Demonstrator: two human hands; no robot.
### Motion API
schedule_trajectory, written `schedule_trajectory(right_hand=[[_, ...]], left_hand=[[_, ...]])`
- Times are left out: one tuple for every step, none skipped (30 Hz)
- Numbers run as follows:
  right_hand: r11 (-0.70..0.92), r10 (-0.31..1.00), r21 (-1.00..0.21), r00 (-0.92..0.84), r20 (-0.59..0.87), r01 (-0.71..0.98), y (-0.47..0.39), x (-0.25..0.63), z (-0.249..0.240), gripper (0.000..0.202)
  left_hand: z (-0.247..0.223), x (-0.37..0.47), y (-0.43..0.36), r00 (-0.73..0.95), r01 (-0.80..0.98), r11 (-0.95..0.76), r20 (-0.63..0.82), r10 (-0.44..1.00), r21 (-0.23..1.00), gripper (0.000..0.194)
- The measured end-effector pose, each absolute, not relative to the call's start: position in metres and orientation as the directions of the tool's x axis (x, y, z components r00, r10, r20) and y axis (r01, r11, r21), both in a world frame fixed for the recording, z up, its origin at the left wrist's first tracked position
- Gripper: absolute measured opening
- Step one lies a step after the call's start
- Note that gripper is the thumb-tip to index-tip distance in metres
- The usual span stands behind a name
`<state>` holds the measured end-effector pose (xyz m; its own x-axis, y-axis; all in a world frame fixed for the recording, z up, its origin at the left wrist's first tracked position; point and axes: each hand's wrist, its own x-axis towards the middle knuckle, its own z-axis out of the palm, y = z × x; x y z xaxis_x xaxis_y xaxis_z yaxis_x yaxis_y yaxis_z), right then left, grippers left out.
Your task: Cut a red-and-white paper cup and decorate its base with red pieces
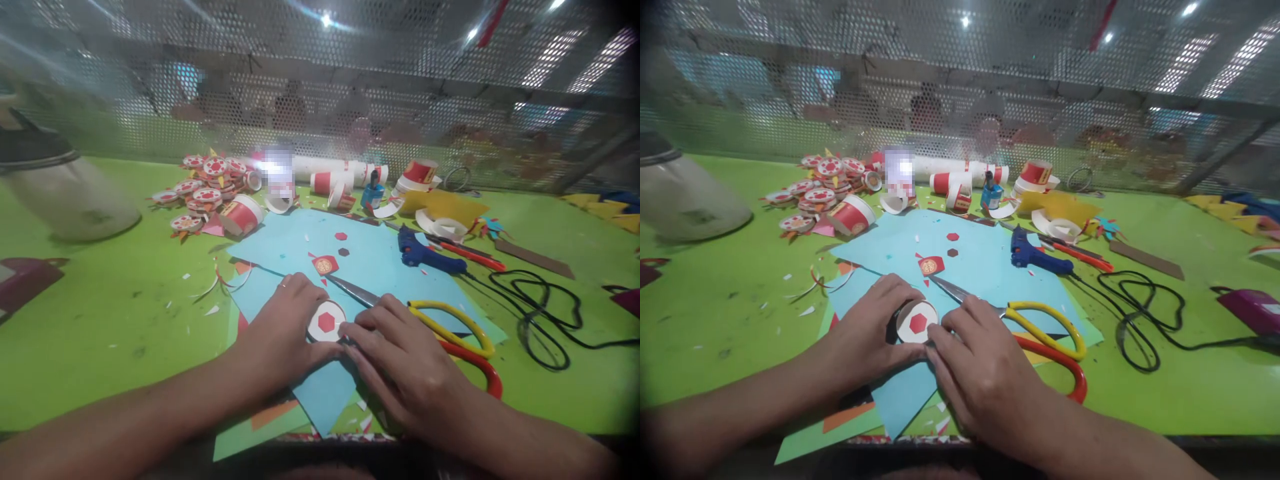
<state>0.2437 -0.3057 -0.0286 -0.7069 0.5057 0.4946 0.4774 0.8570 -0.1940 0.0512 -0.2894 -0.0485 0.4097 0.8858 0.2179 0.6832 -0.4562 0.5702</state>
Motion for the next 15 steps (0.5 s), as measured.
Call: schedule_trajectory(right_hand=[[0.856,0.507,-0.188,-0.712,0.486,0.481,-0.306,0.243,-0.029,0.014],[0.854,0.510,-0.180,-0.716,0.476,0.488,-0.306,0.243,-0.029,0.015],[0.850,0.517,-0.175,-0.722,0.459,0.497,-0.307,0.242,-0.029,0.015],[0.844,0.527,-0.170,-0.727,0.440,0.509,-0.307,0.242,-0.029,0.017],[0.836,0.540,-0.167,-0.730,0.420,0.522,-0.308,0.242,-0.029,0.019],[0.828,0.553,-0.164,-0.731,0.400,0.537,-0.308,0.242,-0.029,0.022],[0.820,0.565,-0.164,-0.731,0.383,0.548,-0.309,0.242,-0.030,0.026],[0.816,0.572,-0.164,-0.731,0.373,0.555,-0.309,0.242,-0.030,0.029],[0.813,0.576,-0.165,-0.728,0.372,0.559,-0.310,0.242,-0.030,0.030],[0.811,0.578,-0.168,-0.725,0.374,0.561,-0.310,0.243,-0.030,0.030],[0.812,0.577,-0.171,-0.724,0.378,0.558,-0.310,0.243,-0.030,0.030],[0.813,0.576,-0.174,-0.722,0.383,0.556,-0.309,0.243,-0.030,0.030],[0.814,0.574,-0.174,-0.720,0.390,0.555,-0.309,0.242,-0.031,0.029],[0.813,0.574,-0.172,-0.719,0.391,0.556,-0.309,0.242,-0.031,0.028],[0.812,0.576,-0.168,-0.718,0.392,0.559,-0.308,0.241,-0.032,0.028]], left_hand=[[-0.049,0.052,-0.289,0.410,0.691,-0.453,0.211,0.887,0.563,0.035],[-0.049,0.052,-0.290,0.413,0.698,-0.452,0.203,0.888,0.555,0.034],[-0.049,0.052,-0.290,0.416,0.703,-0.450,0.195,0.888,0.550,0.034],[-0.048,0.051,-0.290,0.419,0.705,-0.449,0.187,0.888,0.549,0.034],[-0.046,0.051,-0.291,0.426,0.704,-0.448,0.177,0.887,0.551,0.036],[-0.044,0.049,-0.291,0.434,0.703,-0.445,0.161,0.886,0.555,0.039],[-0.041,0.048,-0.291,0.441,0.704,-0.434,0.133,0.888,0.561,0.044],[-0.037,0.046,-0.291,0.448,0.708,-0.421,0.100,0.888,0.568,0.049],[-0.034,0.044,-0.291,0.454,0.712,-0.406,0.065,0.888,0.573,0.055],[-0.031,0.042,-0.291,0.461,0.715,-0.393,0.033,0.887,0.578,0.060],[-0.028,0.039,-0.291,0.470,0.715,-0.386,0.009,0.883,0.583,0.061],[-0.025,0.037,-0.291,0.483,0.710,-0.386,-0.010,0.875,0.589,0.060],[-0.024,0.036,-0.291,0.500,0.703,-0.391,-0.021,0.866,0.594,0.057],[-0.023,0.035,-0.290,0.514,0.697,-0.398,-0.029,0.857,0.597,0.053],[-0.022,0.034,-0.290,0.526,0.693,-0.404,-0.035,0.850,0.597,0.049]])
